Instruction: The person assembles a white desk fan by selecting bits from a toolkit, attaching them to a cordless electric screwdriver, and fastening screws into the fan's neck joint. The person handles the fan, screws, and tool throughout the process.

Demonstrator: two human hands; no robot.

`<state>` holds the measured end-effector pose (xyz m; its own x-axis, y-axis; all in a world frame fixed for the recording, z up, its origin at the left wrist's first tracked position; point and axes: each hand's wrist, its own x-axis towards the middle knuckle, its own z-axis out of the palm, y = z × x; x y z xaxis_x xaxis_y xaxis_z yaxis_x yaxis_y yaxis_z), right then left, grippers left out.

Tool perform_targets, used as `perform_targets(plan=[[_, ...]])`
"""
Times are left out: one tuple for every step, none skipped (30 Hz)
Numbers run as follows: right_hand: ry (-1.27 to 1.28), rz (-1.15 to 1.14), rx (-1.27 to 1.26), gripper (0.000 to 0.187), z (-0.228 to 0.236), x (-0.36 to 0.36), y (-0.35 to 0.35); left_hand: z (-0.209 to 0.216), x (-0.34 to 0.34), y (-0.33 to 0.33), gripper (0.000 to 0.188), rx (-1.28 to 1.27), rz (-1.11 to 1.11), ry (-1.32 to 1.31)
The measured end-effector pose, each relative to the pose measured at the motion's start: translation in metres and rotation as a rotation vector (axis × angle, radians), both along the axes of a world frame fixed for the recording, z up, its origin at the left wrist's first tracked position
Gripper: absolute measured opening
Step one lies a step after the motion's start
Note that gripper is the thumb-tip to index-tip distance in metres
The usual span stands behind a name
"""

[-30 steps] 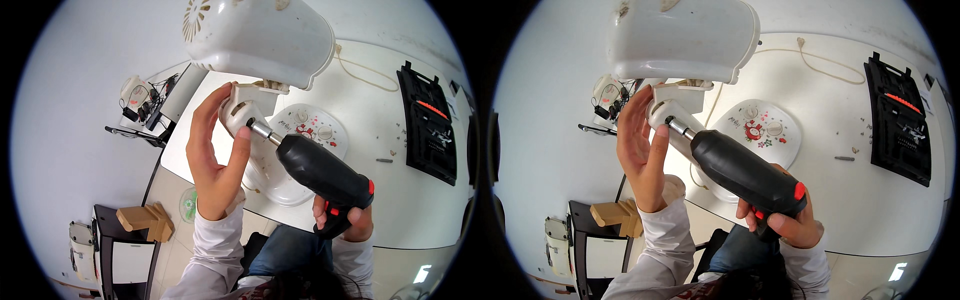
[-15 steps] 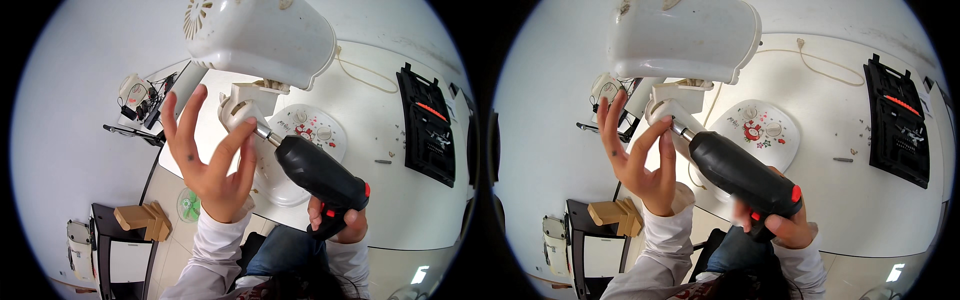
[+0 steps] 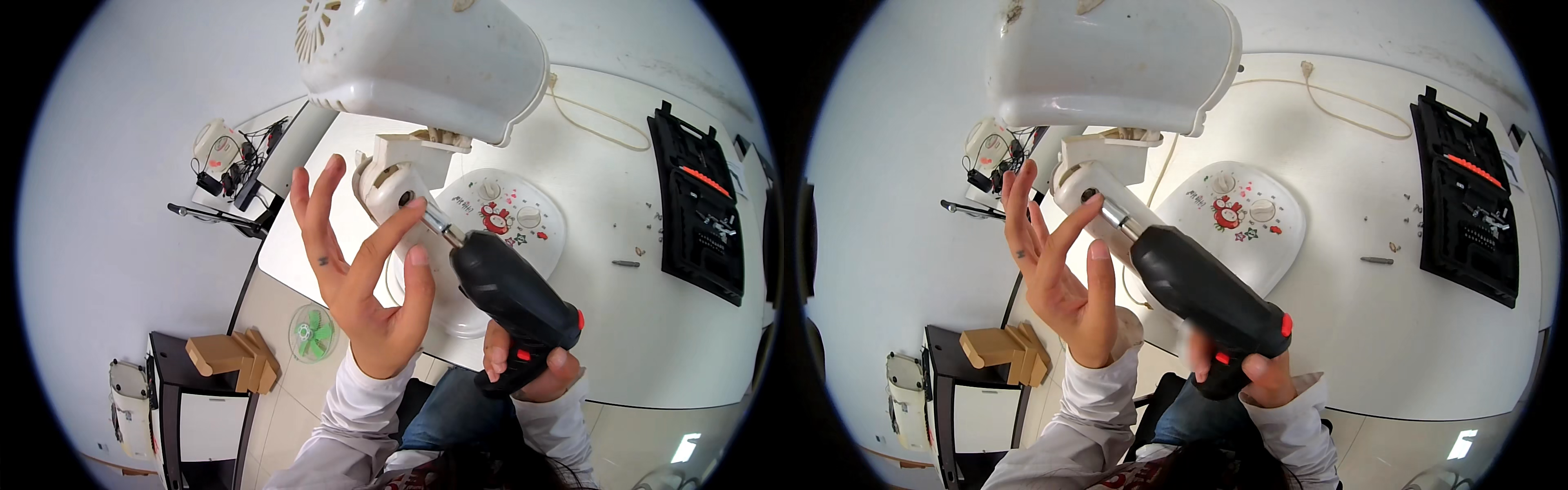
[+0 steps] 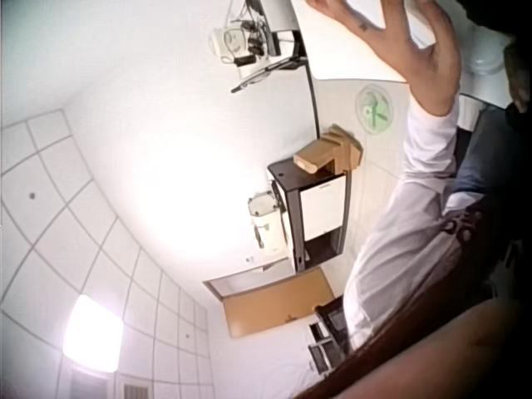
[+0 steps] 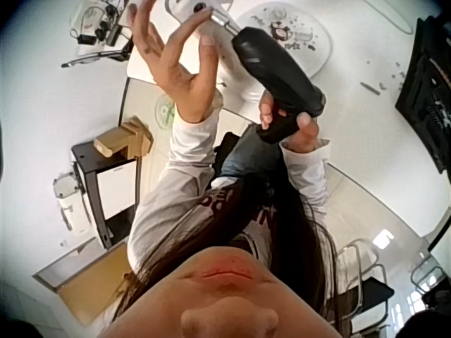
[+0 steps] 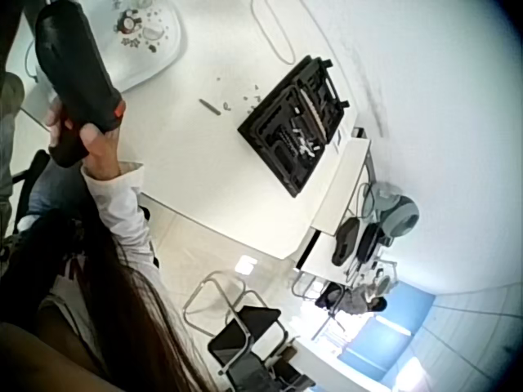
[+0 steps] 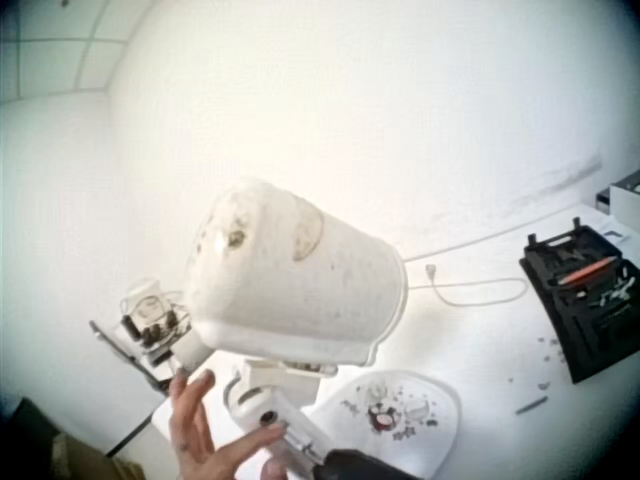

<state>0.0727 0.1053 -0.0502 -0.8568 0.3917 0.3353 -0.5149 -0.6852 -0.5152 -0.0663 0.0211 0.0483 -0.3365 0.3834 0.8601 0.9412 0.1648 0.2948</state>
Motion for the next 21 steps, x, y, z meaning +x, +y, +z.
perform_targets(plan=[[-0.042, -0.033, 0.012, 0.082, 0.008, -0.001, -0.003, 0.001, 0.0, 0.0, 0.026, -0.006, 0.019, 0.011], [-0.083, -0.069, 0.028, 0.082, 0.012, -0.001, -0.004, 0.001, -0.001, -0.001, 0.027, -0.015, 0.035, 0.03], [-0.069, -0.043, 0.003, 0.082, 0.01, -0.001, -0.004, 0.001, -0.002, -0.001, 0.028, -0.023, 0.052, 0.049], [-0.054, -0.016, -0.022, 0.082, 0.006, -0.001, -0.004, 0.001, -0.003, -0.002, 0.028, -0.032, 0.069, 0.068], [-0.039, 0.008, -0.046, 0.082, 0.003, -0.001, -0.003, 0.002, -0.004, -0.001, 0.029, -0.035, 0.086, 0.117], [-0.018, 0.017, -0.047, 0.082, 0.0, -0.002, -0.002, 0.002, -0.005, 0.001, 0.029, -0.039, 0.105, 0.165], [0.004, 0.026, -0.049, 0.082, -0.002, -0.003, 0.0, 0.003, -0.005, 0.002, 0.03, -0.042, 0.123, 0.214], [0.026, 0.037, -0.054, 0.082, -0.003, -0.004, 0.0, 0.004, -0.006, 0.002, 0.029, -0.044, 0.145, 0.239], [0.022, 0.032, -0.066, 0.082, -0.003, -0.004, -0.001, 0.005, -0.006, 0.002, 0.028, -0.045, 0.167, 0.263], [0.017, 0.027, -0.079, 0.082, -0.002, -0.004, -0.003, 0.005, -0.007, 0.002, 0.027, -0.047, 0.189, 0.288], [0.014, 0.024, -0.093, 0.082, -0.002, -0.005, -0.004, 0.006, -0.008, 0.002, 0.025, -0.043, 0.214, 0.329], [0.018, 0.025, -0.093, 0.082, -0.002, -0.005, -0.005, 0.006, -0.01, 0.002, 0.024, -0.04, 0.24, 0.37], [0.021, 0.027, -0.094, 0.082, -0.003, -0.006, -0.006, 0.006, -0.01, 0.001, 0.023, -0.037, 0.266, 0.412], [0.023, 0.028, -0.094, 0.082, -0.004, -0.006, -0.006, 0.007, -0.009, 0.002, 0.022, -0.037, 0.287, 0.422], [0.023, 0.032, -0.096, 0.082, -0.005, -0.006, -0.006, 0.008, -0.007, 0.003, 0.022, -0.038, 0.308, 0.432], [0.022, 0.037, -0.099, 0.082, -0.005, -0.007, -0.006, 0.009, -0.006, 0.004, 0.022, -0.039, 0.331, 0.442], [0.02, 0.035, -0.098, 0.082, -0.006, -0.006, -0.005, 0.008, -0.006, 0.005, 0.021, -0.055, 0.323, 0.434], [0.015, 0.023, -0.099, 0.082, -0.006, -0.006, -0.004, 0.007, -0.007, 0.007, 0.021, -0.071, 0.316, 0.425], [0.009, 0.011, -0.099, 0.082, -0.006, -0.006, -0.003, 0.006, -0.008, 0.008, 0.02, -0.086, 0.307, 0.416], [0.006, 0.007, -0.102, 0.082, -0.006, -0.007, -0.004, 0.005, -0.008, 0.008, 0.019, -0.067, 0.263, 0.365], [0.001, 0.005, -0.096, 0.082, -0.006, -0.006, -0.004, 0.003, -0.009, 0.008, 0.019, -0.048, 0.217, 0.313]])
